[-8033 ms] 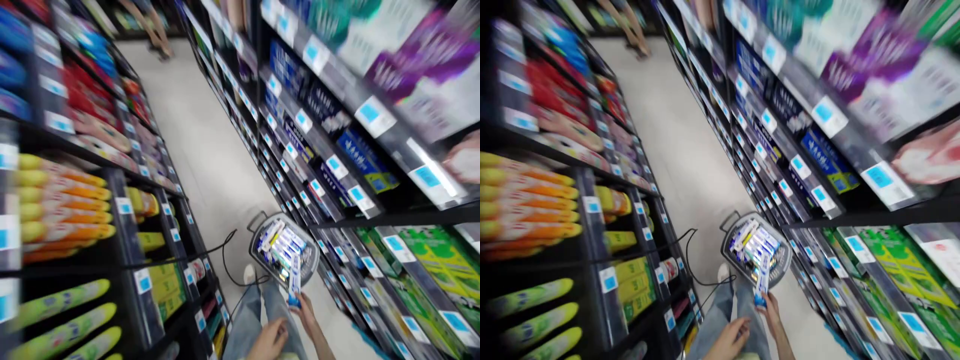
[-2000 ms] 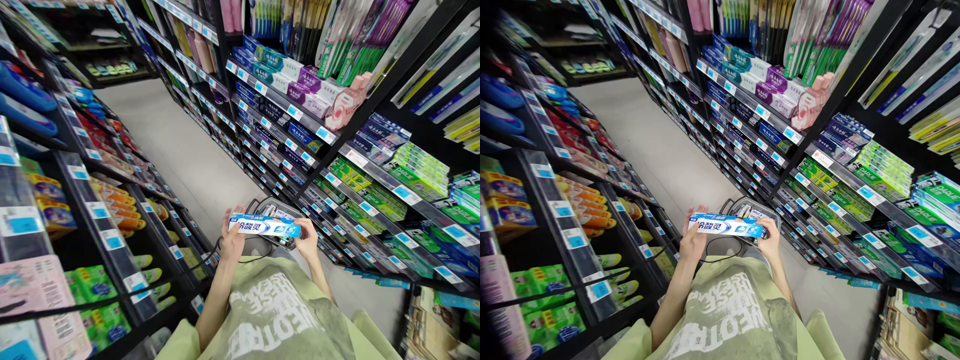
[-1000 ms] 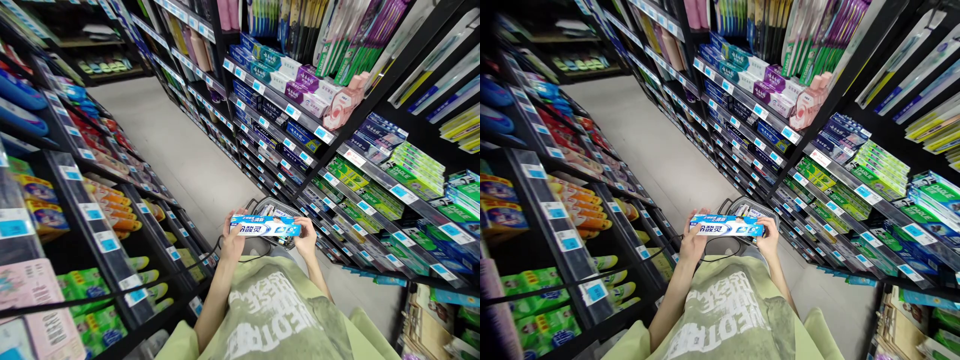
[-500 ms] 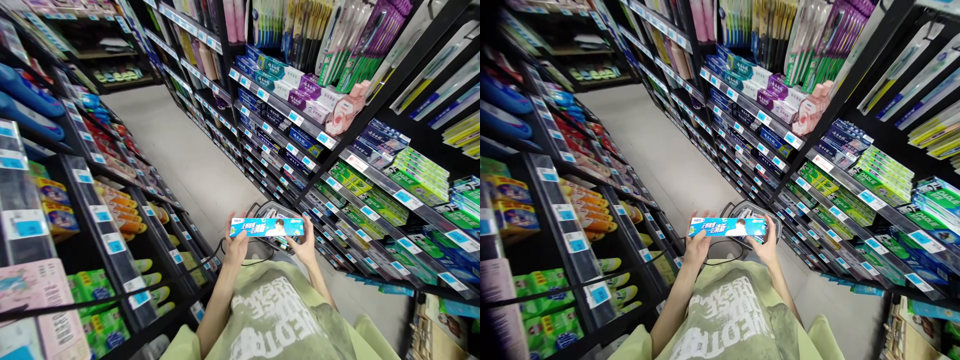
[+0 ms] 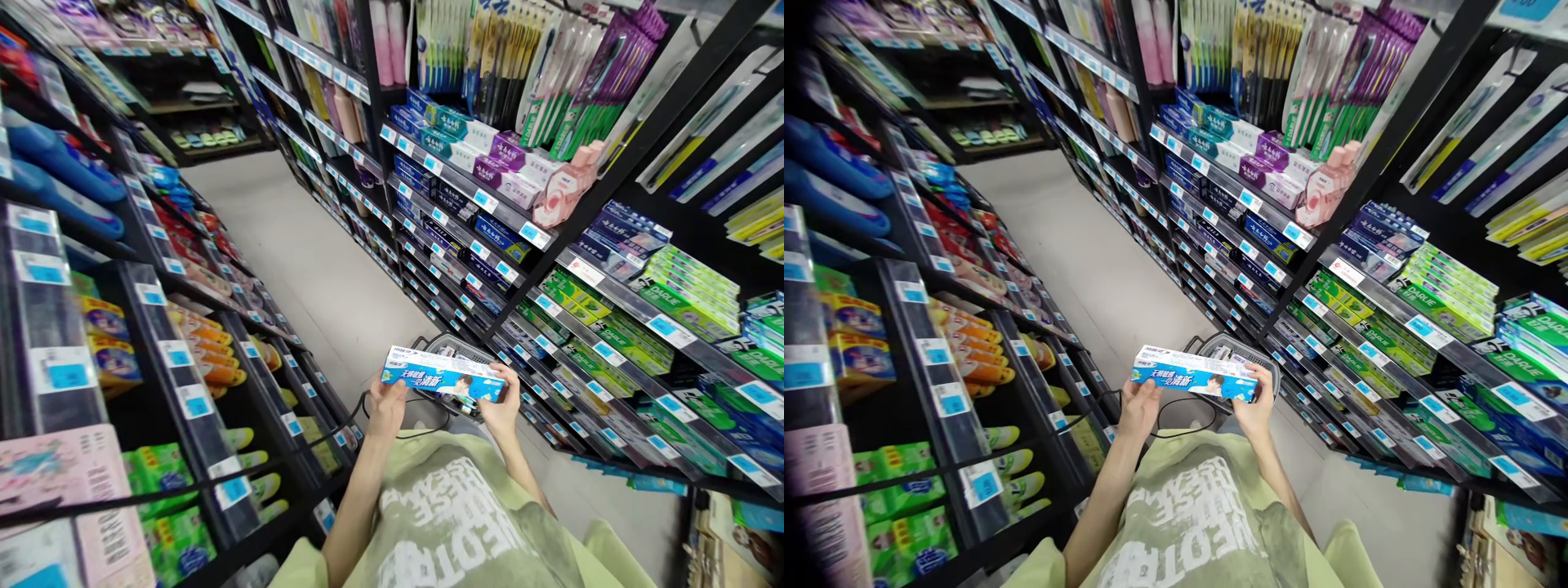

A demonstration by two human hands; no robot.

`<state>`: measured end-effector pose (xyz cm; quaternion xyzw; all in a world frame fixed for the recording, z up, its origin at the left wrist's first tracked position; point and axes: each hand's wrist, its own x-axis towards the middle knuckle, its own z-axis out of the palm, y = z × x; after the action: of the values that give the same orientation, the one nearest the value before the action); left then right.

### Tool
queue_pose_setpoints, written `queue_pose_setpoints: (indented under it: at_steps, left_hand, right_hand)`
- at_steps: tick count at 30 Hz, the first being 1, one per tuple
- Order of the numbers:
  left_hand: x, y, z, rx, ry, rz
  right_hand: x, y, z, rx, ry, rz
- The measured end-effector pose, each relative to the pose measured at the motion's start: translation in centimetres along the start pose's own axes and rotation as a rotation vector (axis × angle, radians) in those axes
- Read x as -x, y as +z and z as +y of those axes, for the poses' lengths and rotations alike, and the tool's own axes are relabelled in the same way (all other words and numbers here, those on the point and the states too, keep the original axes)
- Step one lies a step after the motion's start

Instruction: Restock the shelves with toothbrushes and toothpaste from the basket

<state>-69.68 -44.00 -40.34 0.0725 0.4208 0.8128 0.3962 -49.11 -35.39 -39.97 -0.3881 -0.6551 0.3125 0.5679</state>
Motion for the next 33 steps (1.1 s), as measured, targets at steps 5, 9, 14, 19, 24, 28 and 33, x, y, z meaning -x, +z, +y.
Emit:
queue_pose_setpoints:
  at_steps: [5,9,14,19,24,28,33]
  left_hand:
    - [0.2,0.0,-0.2,0.001,-0.027,-0.012]
    - [0.3,-0.1,-0.5,0.003,-0.053,-0.027]
    - [0.5,-0.3,-1.3,-0.007,-0.070,-0.027]
    - [0.6,-0.3,-1.3,0.001,-0.081,-0.040]
    - [0.8,0.1,-0.9,0.039,-0.091,-0.102]
    - [1.3,0.8,-0.9,0.055,-0.107,-0.138]
    - [2.3,2.0,-1.3,0.039,-0.163,-0.176]
  right_hand:
    - [0.0,-0.1,0.0,0.007,-0.004,0.009]
    - [0.4,0.0,0.5,0.042,-0.023,0.036]
    - [0.7,-0.2,0.9,0.069,-0.131,0.081]
    - [0.9,-0.3,1.1,0.112,-0.165,0.101]
    - [1.1,-0.2,1.3,0.101,-0.155,0.115]
    - [1.0,-0.3,1.5,0.116,-0.146,0.102]
    - [0.9,-0.8,1.9,0.146,-0.114,0.077]
